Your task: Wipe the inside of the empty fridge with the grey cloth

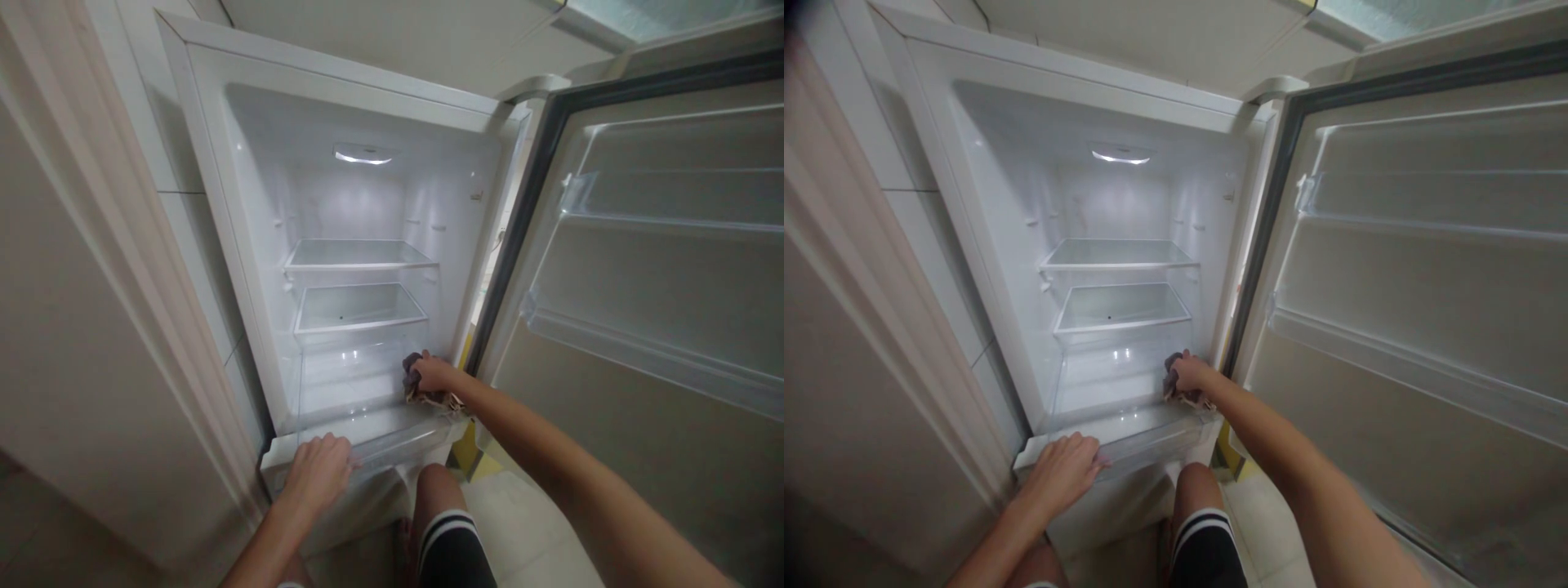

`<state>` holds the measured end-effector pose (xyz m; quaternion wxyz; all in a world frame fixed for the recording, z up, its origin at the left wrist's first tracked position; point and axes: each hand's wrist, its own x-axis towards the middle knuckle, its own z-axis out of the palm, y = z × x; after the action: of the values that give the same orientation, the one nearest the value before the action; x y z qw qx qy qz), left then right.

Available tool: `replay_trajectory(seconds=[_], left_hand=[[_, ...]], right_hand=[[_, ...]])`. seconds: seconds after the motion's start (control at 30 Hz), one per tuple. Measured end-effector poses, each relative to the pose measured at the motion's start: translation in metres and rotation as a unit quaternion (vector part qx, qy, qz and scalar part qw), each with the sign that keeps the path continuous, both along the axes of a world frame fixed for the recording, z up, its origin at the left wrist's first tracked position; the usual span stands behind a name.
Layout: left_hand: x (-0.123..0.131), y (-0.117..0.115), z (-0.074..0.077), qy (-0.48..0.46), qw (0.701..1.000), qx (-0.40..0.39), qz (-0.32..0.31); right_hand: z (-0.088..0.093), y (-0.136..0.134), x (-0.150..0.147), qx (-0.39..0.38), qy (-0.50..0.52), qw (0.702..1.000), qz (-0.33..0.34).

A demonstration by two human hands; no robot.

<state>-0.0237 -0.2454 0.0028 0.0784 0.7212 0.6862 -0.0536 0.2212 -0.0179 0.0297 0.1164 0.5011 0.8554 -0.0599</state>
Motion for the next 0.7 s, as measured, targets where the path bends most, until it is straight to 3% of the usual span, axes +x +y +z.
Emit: replay_trajectory(seconds=[0.13,0.27,0.4,0.57,0.7], left_hand=[[-0.004,0.009,0.000,-0.003,1.000,0.002,-0.003],[-0.003,0.007,-0.002,-0.004,1.000,0.003,-0.011],[0.000,0.002,-0.007,-0.007,1.000,0.007,-0.015],[0.001,0.000,-0.011,-0.014,1.000,0.012,-0.014],[0.004,0.000,-0.011,-0.018,1.000,0.019,-0.015]], right_hand=[[0.014,-0.020,0.015,-0.054,-0.059,0.995,0.057],[0.023,-0.033,0.008,-0.063,-0.094,0.988,0.100],[0.020,-0.039,-0.012,-0.064,-0.110,0.983,0.135],[0.015,-0.036,-0.035,-0.156,-0.106,0.967,0.169],[0.000,-0.040,-0.070,-0.230,-0.032,0.952,0.198]])
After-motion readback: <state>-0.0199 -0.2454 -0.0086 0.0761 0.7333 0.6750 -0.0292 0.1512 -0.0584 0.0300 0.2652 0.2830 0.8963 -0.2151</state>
